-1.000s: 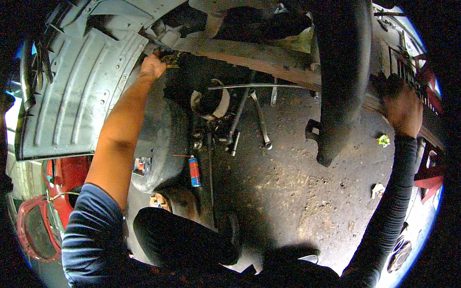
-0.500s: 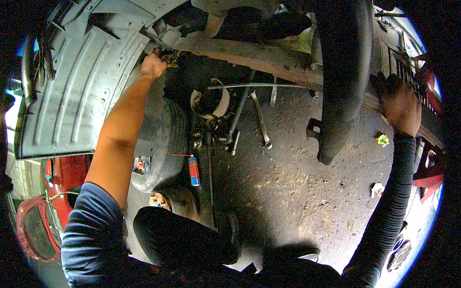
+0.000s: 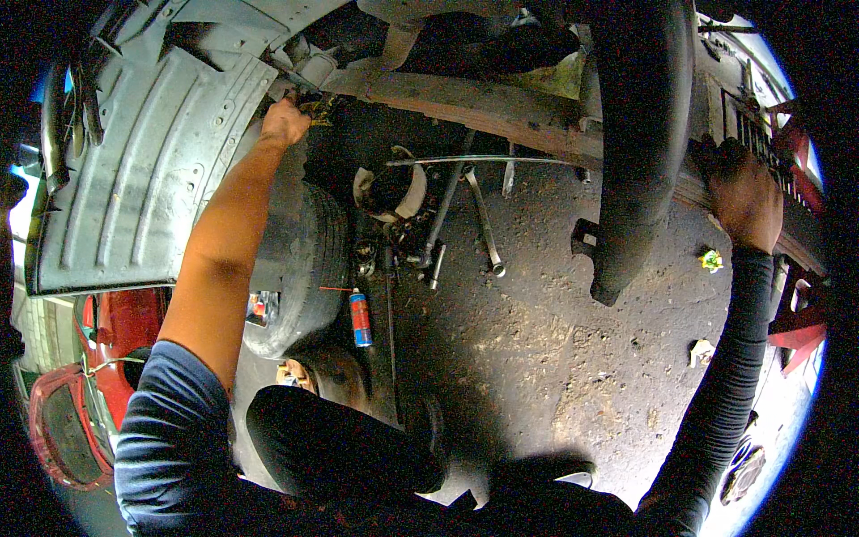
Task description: The person sits on the garage floor and works on the underside of a lifted vehicle, handling a metal plate and using a wrench on suspension components. They move between the wheel well and the undercarriage, manipulating bolts and parts with hand tools.
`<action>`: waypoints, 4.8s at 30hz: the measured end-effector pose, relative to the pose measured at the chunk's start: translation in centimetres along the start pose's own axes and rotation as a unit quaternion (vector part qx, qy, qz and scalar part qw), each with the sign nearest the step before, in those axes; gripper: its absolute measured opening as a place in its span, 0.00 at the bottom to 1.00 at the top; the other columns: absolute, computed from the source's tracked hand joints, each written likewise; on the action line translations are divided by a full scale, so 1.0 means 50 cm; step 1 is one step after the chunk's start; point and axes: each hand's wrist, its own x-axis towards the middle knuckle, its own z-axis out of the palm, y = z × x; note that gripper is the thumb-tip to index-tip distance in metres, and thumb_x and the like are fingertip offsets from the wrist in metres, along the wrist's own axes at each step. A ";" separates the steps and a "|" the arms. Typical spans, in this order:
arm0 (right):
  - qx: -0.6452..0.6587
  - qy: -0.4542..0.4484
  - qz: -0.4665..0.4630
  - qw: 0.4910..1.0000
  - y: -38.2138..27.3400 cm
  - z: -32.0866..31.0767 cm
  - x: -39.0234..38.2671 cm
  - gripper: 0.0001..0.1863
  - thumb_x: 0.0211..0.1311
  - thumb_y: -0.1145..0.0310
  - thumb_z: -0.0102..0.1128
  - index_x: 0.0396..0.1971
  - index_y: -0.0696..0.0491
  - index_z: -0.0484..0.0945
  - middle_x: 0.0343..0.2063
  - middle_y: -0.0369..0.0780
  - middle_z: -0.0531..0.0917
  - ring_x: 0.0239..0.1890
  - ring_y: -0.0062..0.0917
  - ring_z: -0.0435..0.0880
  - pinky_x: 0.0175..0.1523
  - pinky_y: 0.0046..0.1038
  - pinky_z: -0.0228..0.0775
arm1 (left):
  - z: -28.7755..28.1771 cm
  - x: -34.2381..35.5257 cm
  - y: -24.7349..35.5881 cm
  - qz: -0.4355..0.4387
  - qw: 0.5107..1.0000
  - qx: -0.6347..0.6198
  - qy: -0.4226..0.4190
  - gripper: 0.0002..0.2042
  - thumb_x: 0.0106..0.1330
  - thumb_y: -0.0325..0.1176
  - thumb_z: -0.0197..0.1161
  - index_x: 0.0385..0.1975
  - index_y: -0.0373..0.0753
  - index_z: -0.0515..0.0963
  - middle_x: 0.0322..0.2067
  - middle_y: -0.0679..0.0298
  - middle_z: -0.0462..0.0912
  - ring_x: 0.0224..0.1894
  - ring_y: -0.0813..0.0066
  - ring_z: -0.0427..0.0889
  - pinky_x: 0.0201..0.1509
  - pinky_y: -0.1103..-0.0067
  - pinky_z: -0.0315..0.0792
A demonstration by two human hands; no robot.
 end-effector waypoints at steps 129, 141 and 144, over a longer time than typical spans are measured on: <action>0.014 0.027 -0.015 0.999 -0.006 -0.008 -0.007 0.21 0.70 0.46 0.52 0.36 0.50 0.83 0.35 0.51 0.87 0.38 0.50 0.87 0.44 0.49 0.79 | 0.002 -0.018 0.007 0.002 0.999 -0.032 0.023 0.36 0.60 0.45 0.71 0.68 0.39 0.68 0.59 0.47 0.80 0.63 0.51 0.77 0.69 0.67 0.71; 0.004 0.054 -0.030 0.998 -0.009 -0.007 -0.008 0.26 0.72 0.43 0.49 0.33 0.51 0.83 0.32 0.51 0.86 0.36 0.51 0.86 0.42 0.50 0.78 | 0.006 -0.010 0.006 0.009 0.999 -0.024 0.024 0.36 0.61 0.45 0.70 0.68 0.38 0.67 0.60 0.48 0.79 0.64 0.52 0.76 0.70 0.67 0.70; -0.001 0.024 -0.014 1.000 -0.011 -0.014 -0.007 0.23 0.71 0.46 0.50 0.35 0.51 0.82 0.34 0.50 0.86 0.38 0.50 0.86 0.43 0.49 0.78 | 0.008 -0.007 0.006 0.010 1.000 -0.014 0.017 0.37 0.61 0.45 0.70 0.68 0.37 0.67 0.60 0.48 0.79 0.65 0.53 0.76 0.70 0.68 0.70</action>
